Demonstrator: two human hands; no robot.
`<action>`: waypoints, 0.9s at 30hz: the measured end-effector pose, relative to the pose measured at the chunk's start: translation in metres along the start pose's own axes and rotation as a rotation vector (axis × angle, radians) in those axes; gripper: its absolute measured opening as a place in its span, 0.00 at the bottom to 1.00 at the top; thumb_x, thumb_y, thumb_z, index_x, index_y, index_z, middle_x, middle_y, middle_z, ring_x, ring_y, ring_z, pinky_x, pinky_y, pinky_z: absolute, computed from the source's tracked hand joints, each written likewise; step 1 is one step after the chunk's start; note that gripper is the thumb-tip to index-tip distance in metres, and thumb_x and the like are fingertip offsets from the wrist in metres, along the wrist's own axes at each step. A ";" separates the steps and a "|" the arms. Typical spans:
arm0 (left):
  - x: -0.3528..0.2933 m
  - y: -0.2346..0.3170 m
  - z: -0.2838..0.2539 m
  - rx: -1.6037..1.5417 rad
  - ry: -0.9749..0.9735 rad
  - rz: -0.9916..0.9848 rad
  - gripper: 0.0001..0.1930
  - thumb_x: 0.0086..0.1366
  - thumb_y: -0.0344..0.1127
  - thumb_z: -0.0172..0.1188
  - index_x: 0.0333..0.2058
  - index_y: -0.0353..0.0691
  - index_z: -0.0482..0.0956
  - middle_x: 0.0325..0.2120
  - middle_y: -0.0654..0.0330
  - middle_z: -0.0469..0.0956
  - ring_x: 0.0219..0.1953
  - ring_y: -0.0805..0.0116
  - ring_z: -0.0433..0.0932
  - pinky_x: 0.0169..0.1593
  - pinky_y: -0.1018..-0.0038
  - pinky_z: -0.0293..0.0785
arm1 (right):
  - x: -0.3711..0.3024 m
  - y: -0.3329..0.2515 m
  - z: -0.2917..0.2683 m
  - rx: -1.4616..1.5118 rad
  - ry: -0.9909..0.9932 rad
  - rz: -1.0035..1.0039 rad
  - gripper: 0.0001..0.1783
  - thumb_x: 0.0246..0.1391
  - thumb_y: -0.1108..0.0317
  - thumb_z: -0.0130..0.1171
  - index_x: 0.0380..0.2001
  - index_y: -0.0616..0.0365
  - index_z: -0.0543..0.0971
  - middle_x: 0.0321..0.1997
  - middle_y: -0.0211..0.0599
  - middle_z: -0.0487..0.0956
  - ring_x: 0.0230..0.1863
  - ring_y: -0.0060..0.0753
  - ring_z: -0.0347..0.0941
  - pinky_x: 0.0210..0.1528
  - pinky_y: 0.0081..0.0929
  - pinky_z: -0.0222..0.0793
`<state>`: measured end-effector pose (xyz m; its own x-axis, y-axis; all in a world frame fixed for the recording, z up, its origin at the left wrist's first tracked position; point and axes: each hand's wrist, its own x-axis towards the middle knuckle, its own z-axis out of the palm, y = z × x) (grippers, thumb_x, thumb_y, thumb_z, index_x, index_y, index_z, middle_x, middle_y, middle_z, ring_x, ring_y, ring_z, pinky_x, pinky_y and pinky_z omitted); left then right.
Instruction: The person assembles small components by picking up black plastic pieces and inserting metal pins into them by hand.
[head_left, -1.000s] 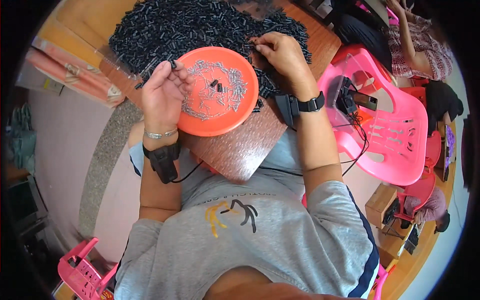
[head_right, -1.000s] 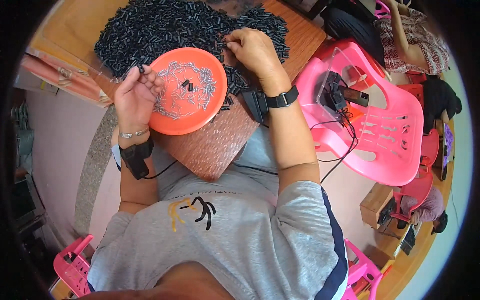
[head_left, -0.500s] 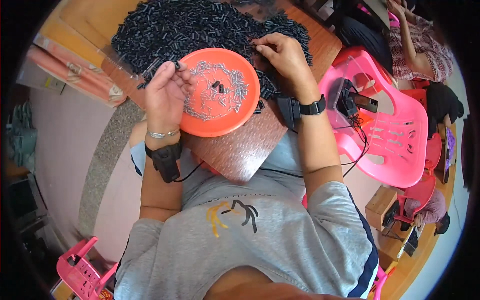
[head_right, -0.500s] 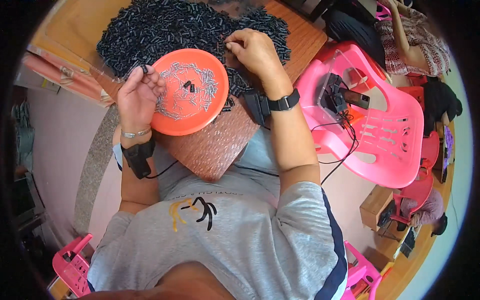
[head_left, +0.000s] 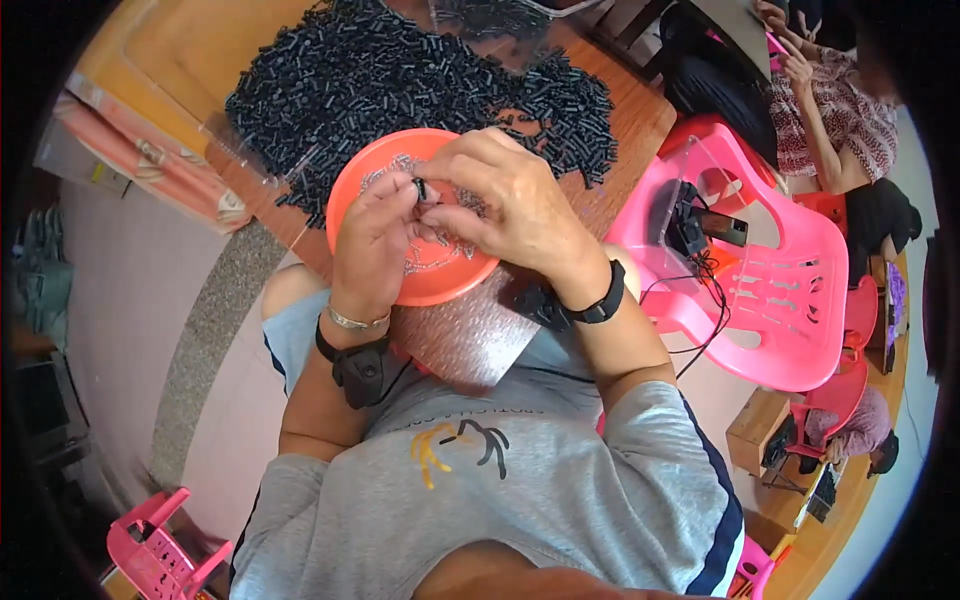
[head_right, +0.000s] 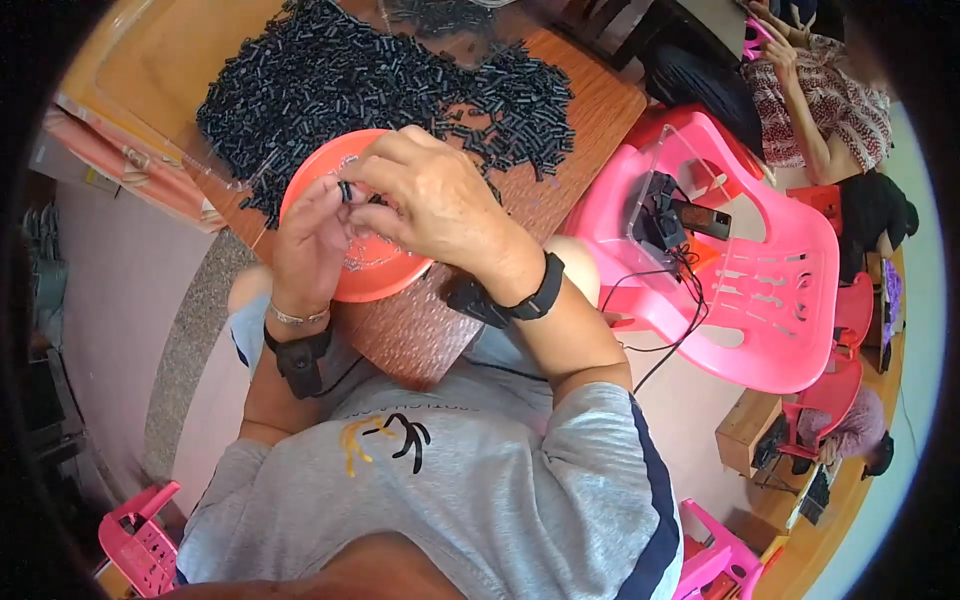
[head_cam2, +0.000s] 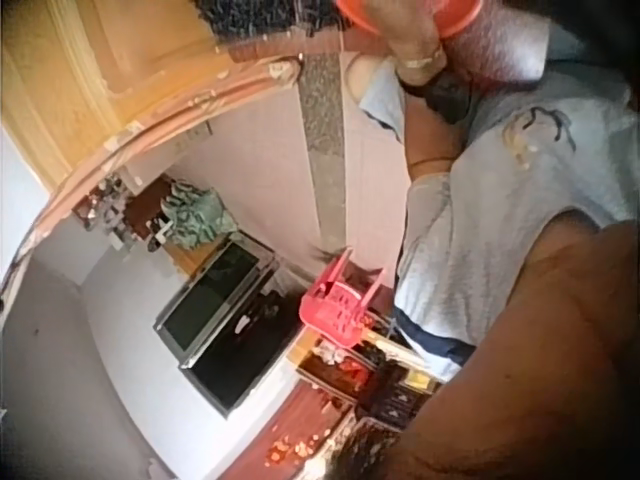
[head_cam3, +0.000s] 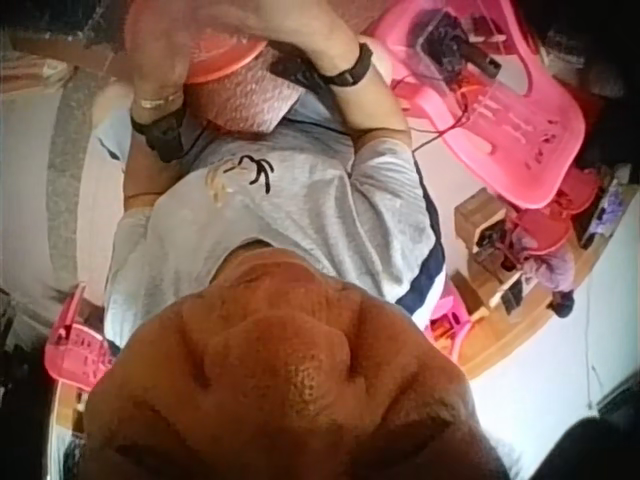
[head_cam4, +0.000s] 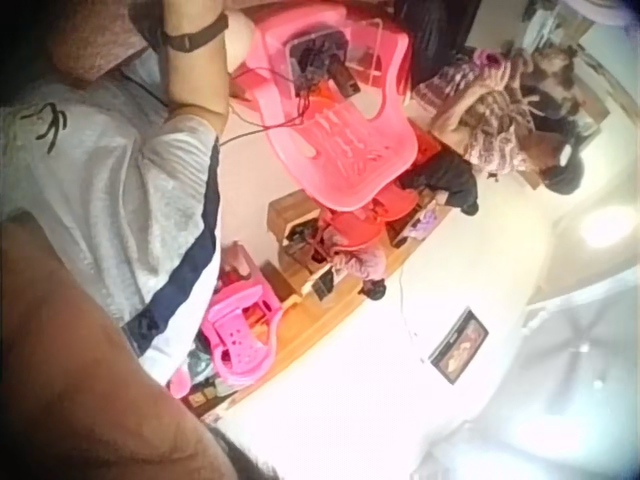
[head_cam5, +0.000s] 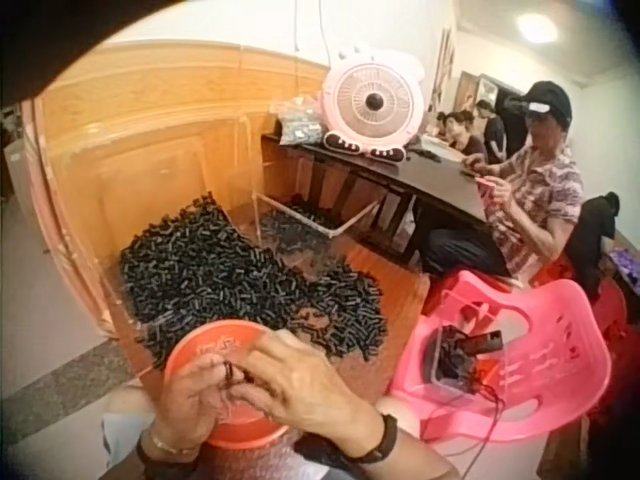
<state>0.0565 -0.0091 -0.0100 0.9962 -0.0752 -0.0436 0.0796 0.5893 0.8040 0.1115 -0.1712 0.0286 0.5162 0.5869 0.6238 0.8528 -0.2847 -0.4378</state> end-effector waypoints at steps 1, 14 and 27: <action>0.000 -0.001 -0.001 0.000 -0.013 0.010 0.09 0.64 0.36 0.48 0.35 0.38 0.73 0.30 0.64 0.74 0.31 0.76 0.73 0.36 0.79 0.68 | 0.001 -0.002 0.000 -0.008 0.012 0.004 0.17 0.35 0.66 0.66 0.34 0.54 0.79 0.34 0.34 0.76 0.37 0.40 0.72 0.36 0.32 0.71; 0.004 -0.001 -0.001 -0.023 -0.097 0.004 0.11 0.64 0.35 0.48 0.41 0.36 0.72 0.32 0.63 0.75 0.33 0.77 0.74 0.37 0.80 0.70 | 0.001 0.000 -0.002 0.071 -0.044 0.043 0.14 0.38 0.70 0.65 0.33 0.56 0.79 0.34 0.35 0.78 0.38 0.39 0.73 0.42 0.32 0.69; 0.005 0.001 -0.004 0.047 -0.132 0.009 0.10 0.64 0.34 0.47 0.39 0.36 0.72 0.32 0.63 0.75 0.33 0.77 0.73 0.38 0.80 0.69 | 0.001 0.005 0.003 0.074 0.009 -0.020 0.14 0.35 0.68 0.64 0.32 0.55 0.80 0.31 0.35 0.76 0.35 0.39 0.72 0.36 0.31 0.70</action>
<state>0.0619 -0.0056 -0.0118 0.9835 -0.1766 0.0400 0.0654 0.5524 0.8310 0.1160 -0.1702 0.0251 0.4999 0.5850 0.6386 0.8550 -0.2159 -0.4716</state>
